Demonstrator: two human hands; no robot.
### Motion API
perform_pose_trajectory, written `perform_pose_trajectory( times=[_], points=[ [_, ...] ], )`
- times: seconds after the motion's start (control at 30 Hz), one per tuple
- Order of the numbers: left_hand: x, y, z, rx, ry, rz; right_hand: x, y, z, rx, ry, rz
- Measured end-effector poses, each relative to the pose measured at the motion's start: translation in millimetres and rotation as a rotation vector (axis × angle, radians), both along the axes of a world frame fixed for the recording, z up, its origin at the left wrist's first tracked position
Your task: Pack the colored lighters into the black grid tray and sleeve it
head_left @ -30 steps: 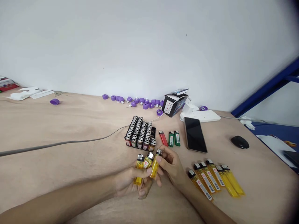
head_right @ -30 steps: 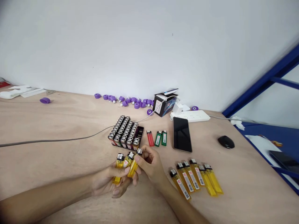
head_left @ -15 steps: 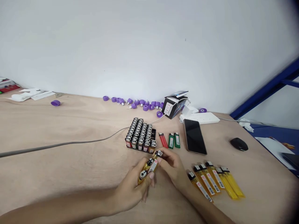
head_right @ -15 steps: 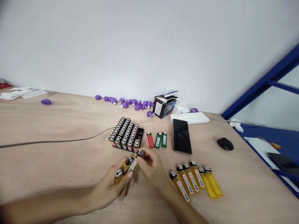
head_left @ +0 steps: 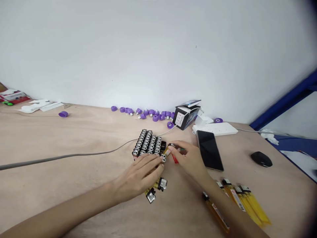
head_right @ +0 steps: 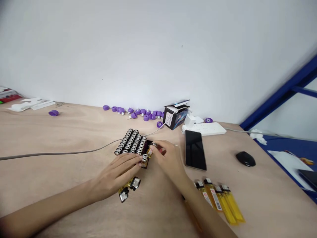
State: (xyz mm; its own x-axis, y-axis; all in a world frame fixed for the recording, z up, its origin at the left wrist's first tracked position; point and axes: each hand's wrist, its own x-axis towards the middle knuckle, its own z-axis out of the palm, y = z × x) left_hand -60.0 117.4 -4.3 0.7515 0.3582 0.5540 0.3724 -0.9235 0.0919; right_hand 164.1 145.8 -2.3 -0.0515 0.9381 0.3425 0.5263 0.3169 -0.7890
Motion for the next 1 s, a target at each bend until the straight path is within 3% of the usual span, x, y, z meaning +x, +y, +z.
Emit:
perform_pose_trajectory(
  times=[0.17,0.43,0.73,1.0],
  points=[
    [2.7,7.5,-7.7,-0.022,0.121,0.054,-6.5,1.4,-6.8,-0.019,-0.111,0.073],
    [1.6,6.1,-18.6,0.035,0.125,0.046,-5.8,-3.2,-1.5,0.053,-0.276,0.126],
    [3.3,6.1,-17.8,0.204,0.166,0.075,-8.0,-6.7,-2.6,0.101,-0.368,0.164],
    [5.4,4.6,-15.5,0.271,0.144,0.086,-4.3,-10.2,-2.4,0.074,-0.465,0.371]
  ],
)
